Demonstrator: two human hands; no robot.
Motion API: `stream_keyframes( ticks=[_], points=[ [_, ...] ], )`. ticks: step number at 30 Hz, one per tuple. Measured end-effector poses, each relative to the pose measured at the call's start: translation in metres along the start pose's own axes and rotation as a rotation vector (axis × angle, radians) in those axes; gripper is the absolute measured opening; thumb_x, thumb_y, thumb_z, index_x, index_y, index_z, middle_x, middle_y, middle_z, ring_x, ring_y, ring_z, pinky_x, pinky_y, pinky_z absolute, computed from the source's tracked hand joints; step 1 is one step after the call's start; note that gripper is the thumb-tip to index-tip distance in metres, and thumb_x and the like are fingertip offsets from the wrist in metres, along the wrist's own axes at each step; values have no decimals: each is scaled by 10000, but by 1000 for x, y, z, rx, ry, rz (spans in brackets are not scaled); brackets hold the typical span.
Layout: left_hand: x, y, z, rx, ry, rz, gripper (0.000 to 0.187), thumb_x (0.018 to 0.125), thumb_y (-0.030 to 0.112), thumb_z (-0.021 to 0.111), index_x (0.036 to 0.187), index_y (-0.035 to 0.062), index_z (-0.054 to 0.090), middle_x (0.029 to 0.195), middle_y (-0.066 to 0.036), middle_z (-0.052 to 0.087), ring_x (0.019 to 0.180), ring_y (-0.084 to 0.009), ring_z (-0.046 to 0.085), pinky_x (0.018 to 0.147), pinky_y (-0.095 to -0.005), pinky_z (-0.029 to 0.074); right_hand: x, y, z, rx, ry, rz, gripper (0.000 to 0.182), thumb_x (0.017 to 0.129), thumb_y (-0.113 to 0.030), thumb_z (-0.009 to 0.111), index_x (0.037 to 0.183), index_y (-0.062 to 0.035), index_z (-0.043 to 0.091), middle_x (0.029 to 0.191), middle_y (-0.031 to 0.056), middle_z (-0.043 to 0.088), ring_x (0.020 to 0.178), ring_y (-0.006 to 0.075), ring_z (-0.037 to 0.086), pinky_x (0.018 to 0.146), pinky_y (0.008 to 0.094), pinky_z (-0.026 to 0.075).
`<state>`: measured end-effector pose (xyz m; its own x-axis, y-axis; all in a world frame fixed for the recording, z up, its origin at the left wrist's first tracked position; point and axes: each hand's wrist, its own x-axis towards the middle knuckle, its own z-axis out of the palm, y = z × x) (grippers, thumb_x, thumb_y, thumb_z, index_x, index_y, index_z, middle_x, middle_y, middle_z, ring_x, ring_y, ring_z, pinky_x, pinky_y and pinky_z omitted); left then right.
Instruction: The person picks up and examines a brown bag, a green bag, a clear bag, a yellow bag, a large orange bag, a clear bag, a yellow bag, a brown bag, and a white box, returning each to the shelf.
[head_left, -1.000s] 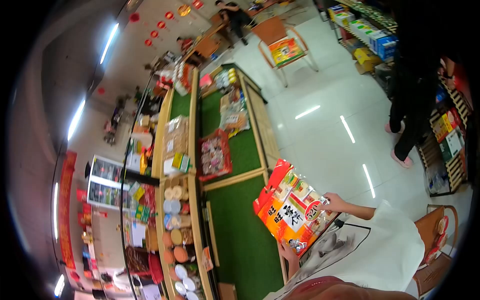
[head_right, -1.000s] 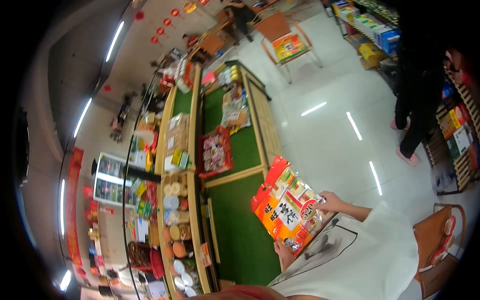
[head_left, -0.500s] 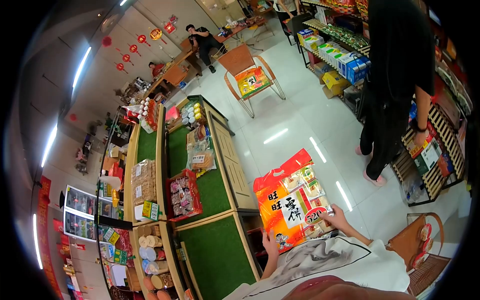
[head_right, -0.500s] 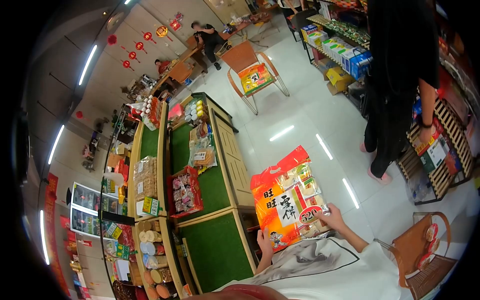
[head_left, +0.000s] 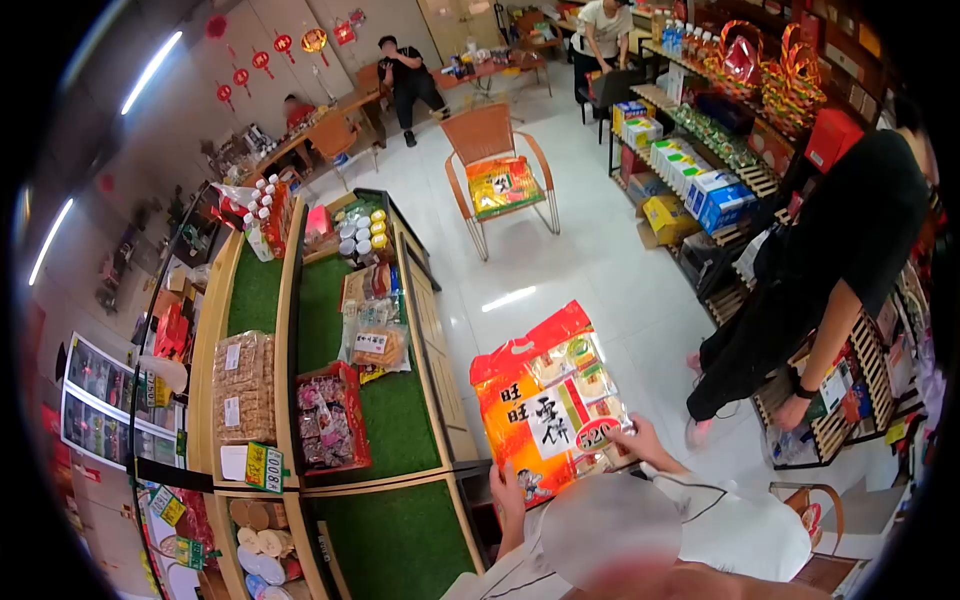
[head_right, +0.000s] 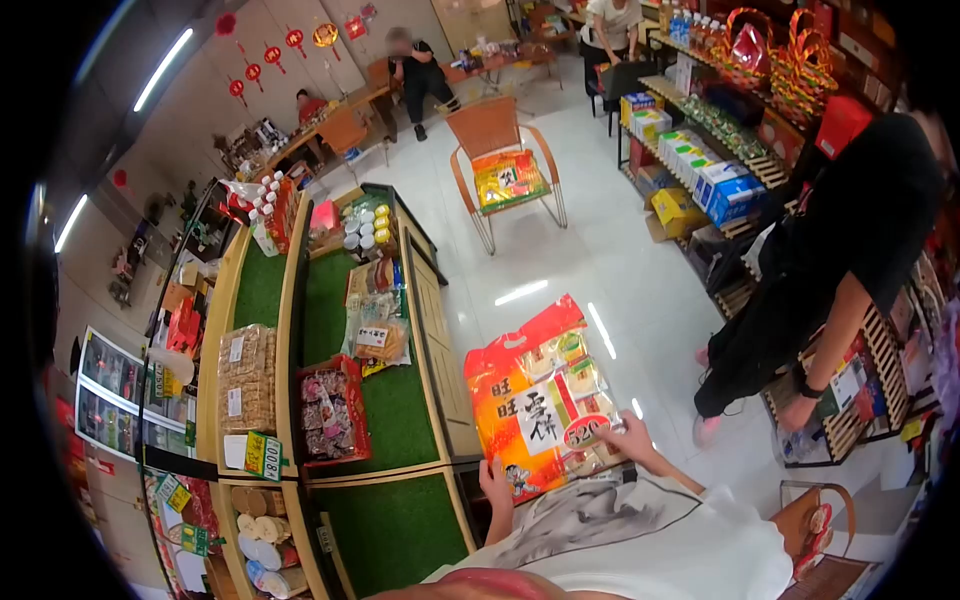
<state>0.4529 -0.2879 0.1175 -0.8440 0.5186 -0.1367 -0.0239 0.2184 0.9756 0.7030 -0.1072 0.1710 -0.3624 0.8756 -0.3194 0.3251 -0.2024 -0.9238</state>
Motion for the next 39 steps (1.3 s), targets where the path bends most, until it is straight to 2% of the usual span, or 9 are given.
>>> stream_keyframes(
  ticks=[2, 5, 12, 15, 20, 27, 32, 36, 39],
  points=[
    [20, 2, 0, 37, 9, 10, 259, 934, 213, 556, 809, -1, 481, 692, -31, 431, 663, -124, 384, 597, -294, 362, 18, -6, 15, 60, -1, -60, 445, 725, -334, 799, 912, 17, 599, 825, 71, 638, 745, 113, 584, 664, 276, 484],
    [56, -8, 9, 60, 26, -18, 287, 922, 217, 575, 773, 13, 438, 678, -20, 369, 657, -127, 342, 586, -298, 344, 47, -13, 21, 41, -48, 47, 438, 750, -262, 785, 1001, 35, 583, 909, 85, 654, 816, 118, 600, 724, 270, 497],
    [154, 7, 54, 56, -41, -45, 301, 919, 225, 585, 744, 32, 433, 675, 8, 363, 648, -95, 323, 571, -265, 310, 137, -54, 29, 163, -29, 177, 436, 734, -254, 793, 982, 37, 583, 912, 105, 657, 813, 124, 609, 724, 278, 502],
    [205, 20, 86, 21, -51, -49, 306, 924, 228, 578, 743, 30, 432, 679, 15, 367, 652, -88, 329, 573, -268, 316, 203, -34, 35, 195, 17, 97, 417, 740, -245, 789, 979, 32, 587, 899, 96, 654, 797, 121, 605, 718, 277, 504],
    [280, 96, 147, 51, -59, -72, 282, 930, 233, 564, 767, 31, 454, 694, 12, 387, 666, -84, 348, 582, -269, 335, 309, -67, 26, 164, -9, 24, 364, 750, -248, 781, 914, 28, 608, 817, 73, 638, 744, 107, 582, 669, 272, 487],
    [393, 101, 234, 41, -71, -16, 324, 927, 216, 568, 719, 39, 394, 683, 17, 347, 655, -84, 324, 562, -272, 320, 432, -145, -7, 177, 41, -27, 356, 737, -246, 794, 847, 25, 591, 740, 56, 610, 673, 90, 541, 598, 260, 464],
    [455, 108, 279, 19, -127, -65, 233, 914, 205, 577, 941, -26, 583, 788, -41, 562, 728, -102, 472, 668, -268, 420, 502, -127, -6, 113, 89, -21, 362, 752, -255, 784, 867, 29, 591, 765, 66, 627, 686, 100, 561, 611, 263, 479],
    [531, 83, 307, 62, -174, -118, 254, 902, 219, 590, 948, -31, 586, 794, -58, 580, 744, -118, 492, 679, -293, 433, 565, -132, 8, 92, 120, 74, 401, 745, -283, 782, 876, 47, 596, 797, 101, 646, 729, 115, 582, 642, 289, 490],
    [592, 104, 332, 65, -181, -68, 260, 898, 226, 597, 933, -30, 584, 786, -62, 578, 746, -130, 495, 684, -302, 436, 617, -162, 24, 148, 172, 60, 405, 753, -290, 777, 894, 47, 603, 805, 94, 648, 730, 110, 582, 641, 280, 491]
  ],
)
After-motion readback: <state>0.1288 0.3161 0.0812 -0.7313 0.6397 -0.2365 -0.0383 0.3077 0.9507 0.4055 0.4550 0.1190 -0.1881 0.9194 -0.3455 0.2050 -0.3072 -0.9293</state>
